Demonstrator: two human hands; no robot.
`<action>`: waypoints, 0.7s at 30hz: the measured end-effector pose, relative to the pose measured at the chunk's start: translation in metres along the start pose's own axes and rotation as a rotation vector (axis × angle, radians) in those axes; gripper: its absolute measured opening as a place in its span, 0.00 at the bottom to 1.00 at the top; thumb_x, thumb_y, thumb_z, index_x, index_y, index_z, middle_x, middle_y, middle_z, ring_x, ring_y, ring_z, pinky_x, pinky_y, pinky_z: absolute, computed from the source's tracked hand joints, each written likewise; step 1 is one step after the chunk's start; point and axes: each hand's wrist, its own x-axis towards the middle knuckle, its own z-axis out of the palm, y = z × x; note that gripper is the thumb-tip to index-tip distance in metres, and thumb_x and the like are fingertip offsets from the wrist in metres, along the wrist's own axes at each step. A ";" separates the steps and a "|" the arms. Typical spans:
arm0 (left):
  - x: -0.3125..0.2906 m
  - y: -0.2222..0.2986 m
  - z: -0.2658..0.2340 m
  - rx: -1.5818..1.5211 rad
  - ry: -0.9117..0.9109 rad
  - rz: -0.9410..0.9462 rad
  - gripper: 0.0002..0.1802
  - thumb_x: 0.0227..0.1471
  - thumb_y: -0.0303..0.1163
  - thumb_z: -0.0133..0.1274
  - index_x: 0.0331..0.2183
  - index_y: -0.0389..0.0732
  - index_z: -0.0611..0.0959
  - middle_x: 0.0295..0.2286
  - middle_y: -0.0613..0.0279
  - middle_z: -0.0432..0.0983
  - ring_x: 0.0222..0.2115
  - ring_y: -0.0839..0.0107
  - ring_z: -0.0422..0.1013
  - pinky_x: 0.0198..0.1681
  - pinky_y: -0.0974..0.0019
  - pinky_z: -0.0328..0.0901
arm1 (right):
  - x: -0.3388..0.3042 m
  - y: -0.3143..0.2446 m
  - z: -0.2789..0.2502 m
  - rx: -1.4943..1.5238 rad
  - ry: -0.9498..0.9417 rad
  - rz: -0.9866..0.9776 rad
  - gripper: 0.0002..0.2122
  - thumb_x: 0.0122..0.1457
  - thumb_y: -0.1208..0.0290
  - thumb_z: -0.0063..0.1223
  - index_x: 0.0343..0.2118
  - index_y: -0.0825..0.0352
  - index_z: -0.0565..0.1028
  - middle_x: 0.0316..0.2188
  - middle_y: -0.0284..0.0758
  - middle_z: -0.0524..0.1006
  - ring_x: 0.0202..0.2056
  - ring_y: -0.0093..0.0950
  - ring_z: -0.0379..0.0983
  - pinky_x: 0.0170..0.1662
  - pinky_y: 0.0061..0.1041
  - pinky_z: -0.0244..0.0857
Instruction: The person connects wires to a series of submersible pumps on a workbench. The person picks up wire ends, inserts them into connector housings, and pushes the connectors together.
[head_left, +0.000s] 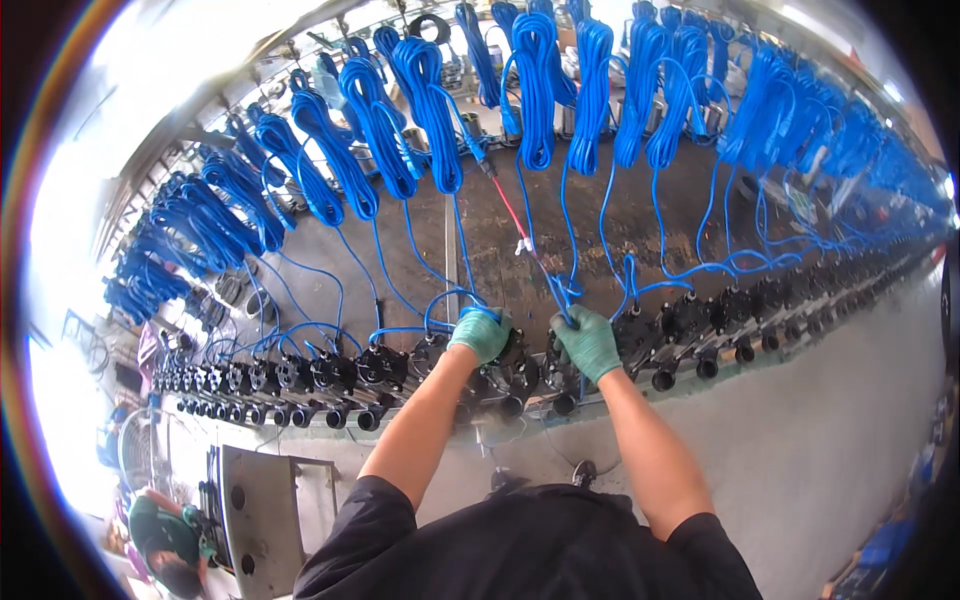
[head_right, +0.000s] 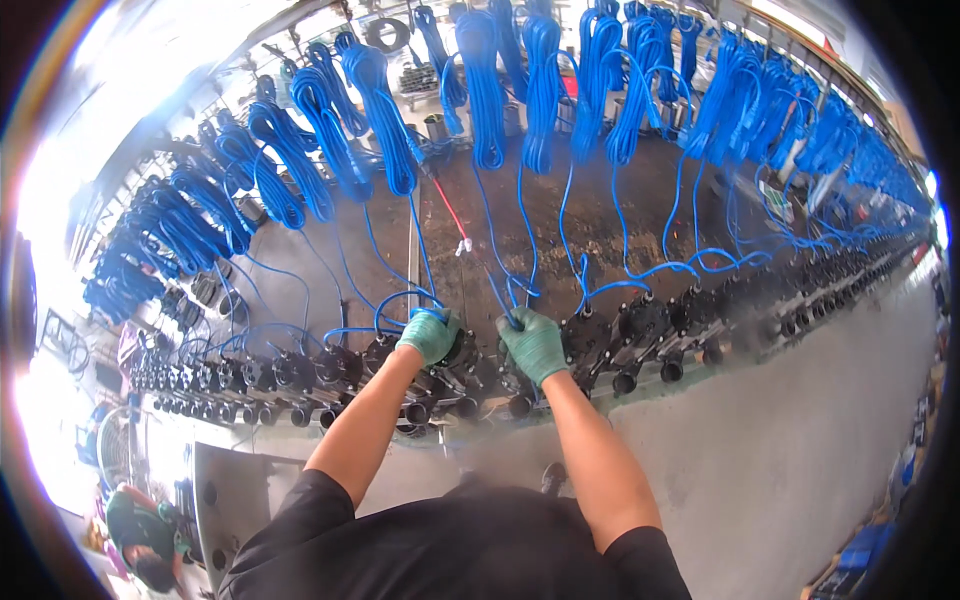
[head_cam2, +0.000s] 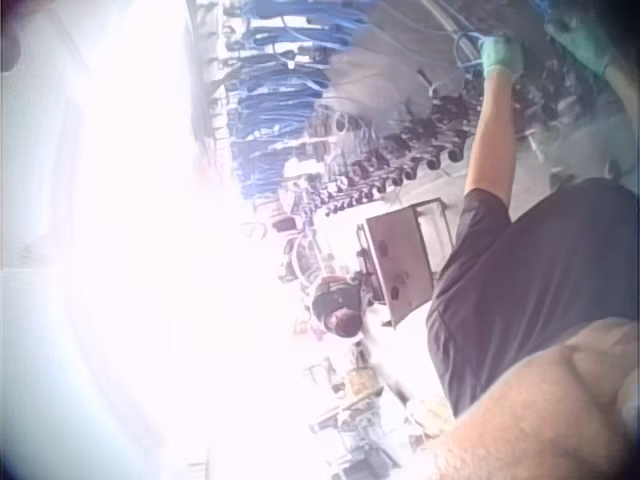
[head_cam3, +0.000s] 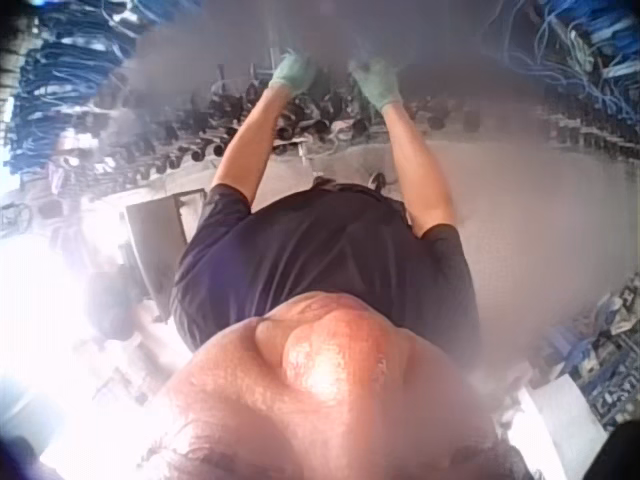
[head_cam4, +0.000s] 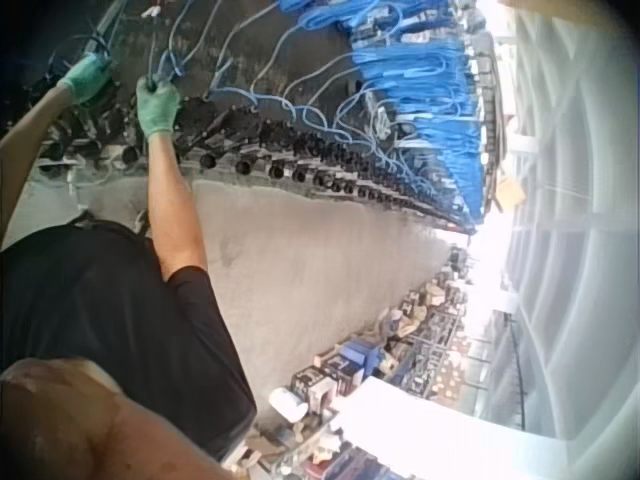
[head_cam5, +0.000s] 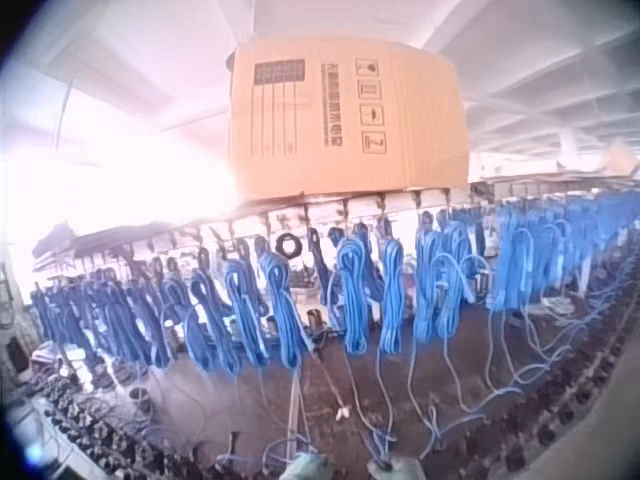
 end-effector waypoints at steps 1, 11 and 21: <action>-0.004 -0.002 0.001 0.007 0.009 0.031 0.12 0.63 0.32 0.44 0.43 0.43 0.80 0.36 0.63 0.78 0.35 0.64 0.77 0.32 0.55 0.68 | -0.003 -0.001 -0.004 0.056 -0.061 0.147 0.09 0.64 0.65 0.60 0.33 0.66 0.80 0.18 0.34 0.80 0.16 0.22 0.75 0.22 0.27 0.70; -0.018 0.014 -0.023 -0.465 0.052 -0.087 0.12 0.67 0.40 0.45 0.33 0.49 0.80 0.32 0.64 0.79 0.34 0.58 0.77 0.38 0.57 0.68 | 0.010 0.023 -0.011 0.099 -0.177 -0.012 0.15 0.63 0.63 0.62 0.48 0.67 0.78 0.32 0.35 0.83 0.34 0.21 0.80 0.40 0.25 0.74; -0.082 0.017 -0.123 -0.626 0.310 -0.530 0.19 0.59 0.47 0.54 0.30 0.42 0.86 0.30 0.45 0.82 0.33 0.43 0.78 0.38 0.46 0.72 | 0.129 -0.077 -0.001 0.042 -0.023 -0.455 0.24 0.68 0.62 0.57 0.63 0.62 0.64 0.49 0.43 0.77 0.47 0.38 0.78 0.51 0.38 0.72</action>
